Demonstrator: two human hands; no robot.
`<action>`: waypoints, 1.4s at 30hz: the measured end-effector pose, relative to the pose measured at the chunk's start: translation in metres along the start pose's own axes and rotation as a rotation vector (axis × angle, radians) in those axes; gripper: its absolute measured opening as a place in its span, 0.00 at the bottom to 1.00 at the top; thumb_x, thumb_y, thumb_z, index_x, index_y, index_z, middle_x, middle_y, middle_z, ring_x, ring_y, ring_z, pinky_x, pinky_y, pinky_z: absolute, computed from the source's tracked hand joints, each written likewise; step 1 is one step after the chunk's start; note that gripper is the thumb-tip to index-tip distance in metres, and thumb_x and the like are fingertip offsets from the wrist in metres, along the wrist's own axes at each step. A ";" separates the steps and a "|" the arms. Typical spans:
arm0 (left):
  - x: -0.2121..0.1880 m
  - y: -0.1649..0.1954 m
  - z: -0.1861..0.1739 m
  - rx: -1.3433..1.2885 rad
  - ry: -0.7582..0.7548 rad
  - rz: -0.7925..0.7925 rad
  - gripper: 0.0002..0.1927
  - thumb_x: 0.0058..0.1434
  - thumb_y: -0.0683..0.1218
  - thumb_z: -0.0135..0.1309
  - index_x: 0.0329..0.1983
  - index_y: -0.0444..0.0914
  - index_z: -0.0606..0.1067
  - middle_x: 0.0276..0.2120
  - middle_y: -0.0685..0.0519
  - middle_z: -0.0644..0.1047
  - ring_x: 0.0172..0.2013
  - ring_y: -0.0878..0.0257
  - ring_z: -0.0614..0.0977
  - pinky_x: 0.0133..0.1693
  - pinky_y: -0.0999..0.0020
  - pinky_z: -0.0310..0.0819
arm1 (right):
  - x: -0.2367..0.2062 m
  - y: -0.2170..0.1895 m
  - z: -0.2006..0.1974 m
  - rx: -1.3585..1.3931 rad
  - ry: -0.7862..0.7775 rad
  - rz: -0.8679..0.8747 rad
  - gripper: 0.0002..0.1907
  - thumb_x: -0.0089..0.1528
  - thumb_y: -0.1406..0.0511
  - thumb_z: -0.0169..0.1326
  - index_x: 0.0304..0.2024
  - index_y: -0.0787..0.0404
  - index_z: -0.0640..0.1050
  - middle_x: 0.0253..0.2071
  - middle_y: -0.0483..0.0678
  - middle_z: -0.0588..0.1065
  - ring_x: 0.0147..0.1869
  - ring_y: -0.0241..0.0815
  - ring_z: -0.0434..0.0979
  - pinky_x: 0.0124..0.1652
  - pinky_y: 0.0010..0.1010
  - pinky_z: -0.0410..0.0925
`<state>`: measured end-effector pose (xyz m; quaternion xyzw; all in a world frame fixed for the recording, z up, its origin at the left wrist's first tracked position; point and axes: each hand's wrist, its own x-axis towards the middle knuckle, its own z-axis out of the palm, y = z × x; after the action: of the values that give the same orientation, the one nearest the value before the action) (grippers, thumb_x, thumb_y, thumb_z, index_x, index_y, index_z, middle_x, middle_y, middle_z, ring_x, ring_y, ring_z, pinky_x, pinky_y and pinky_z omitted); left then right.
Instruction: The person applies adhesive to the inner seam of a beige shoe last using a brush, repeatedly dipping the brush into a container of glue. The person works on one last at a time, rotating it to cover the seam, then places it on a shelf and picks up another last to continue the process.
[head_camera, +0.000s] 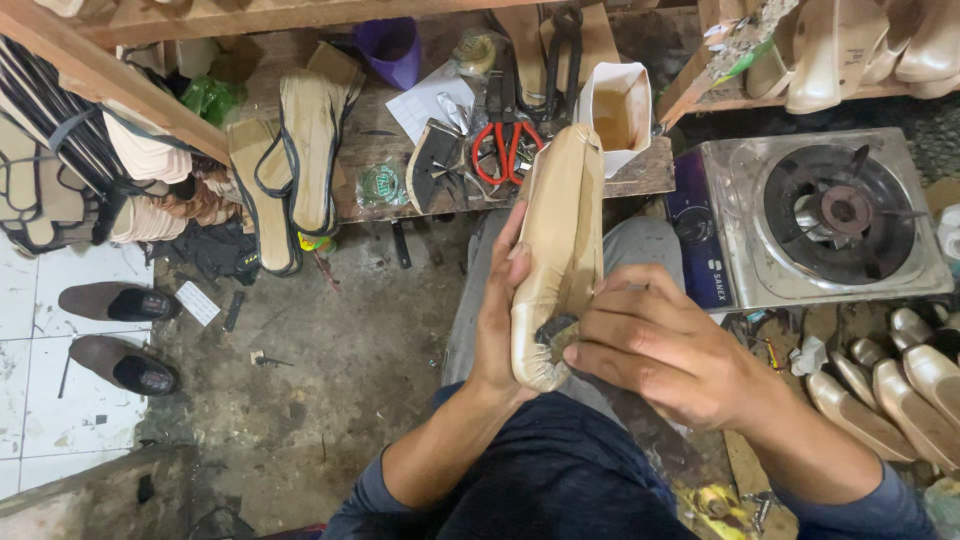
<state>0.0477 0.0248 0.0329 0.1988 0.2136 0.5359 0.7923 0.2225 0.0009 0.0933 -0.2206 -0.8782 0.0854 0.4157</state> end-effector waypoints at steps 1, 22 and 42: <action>0.000 -0.001 0.000 0.002 0.002 0.005 0.38 0.69 0.52 0.46 0.80 0.39 0.49 0.72 0.43 0.60 0.67 0.51 0.68 0.66 0.55 0.65 | 0.000 0.000 0.000 0.007 0.000 0.001 0.19 0.58 0.66 0.54 0.48 0.71 0.78 0.47 0.56 0.75 0.52 0.56 0.77 0.55 0.54 0.69; -0.001 0.002 0.001 0.039 -0.016 -0.029 0.40 0.68 0.52 0.49 0.80 0.40 0.49 0.70 0.41 0.62 0.66 0.48 0.70 0.64 0.56 0.66 | -0.015 -0.004 0.015 0.562 0.212 0.929 0.09 0.66 0.70 0.55 0.49 0.66 0.77 0.38 0.44 0.78 0.38 0.30 0.77 0.38 0.22 0.73; -0.004 0.005 0.002 0.025 -0.069 -0.083 0.40 0.70 0.55 0.44 0.82 0.46 0.44 0.69 0.38 0.63 0.57 0.45 0.76 0.46 0.48 0.81 | -0.003 -0.003 0.013 0.406 0.245 0.931 0.07 0.66 0.73 0.55 0.47 0.68 0.76 0.37 0.47 0.78 0.38 0.33 0.75 0.36 0.26 0.71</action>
<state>0.0442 0.0228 0.0376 0.2180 0.2007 0.4926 0.8183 0.2130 -0.0028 0.0836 -0.5111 -0.5979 0.4032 0.4678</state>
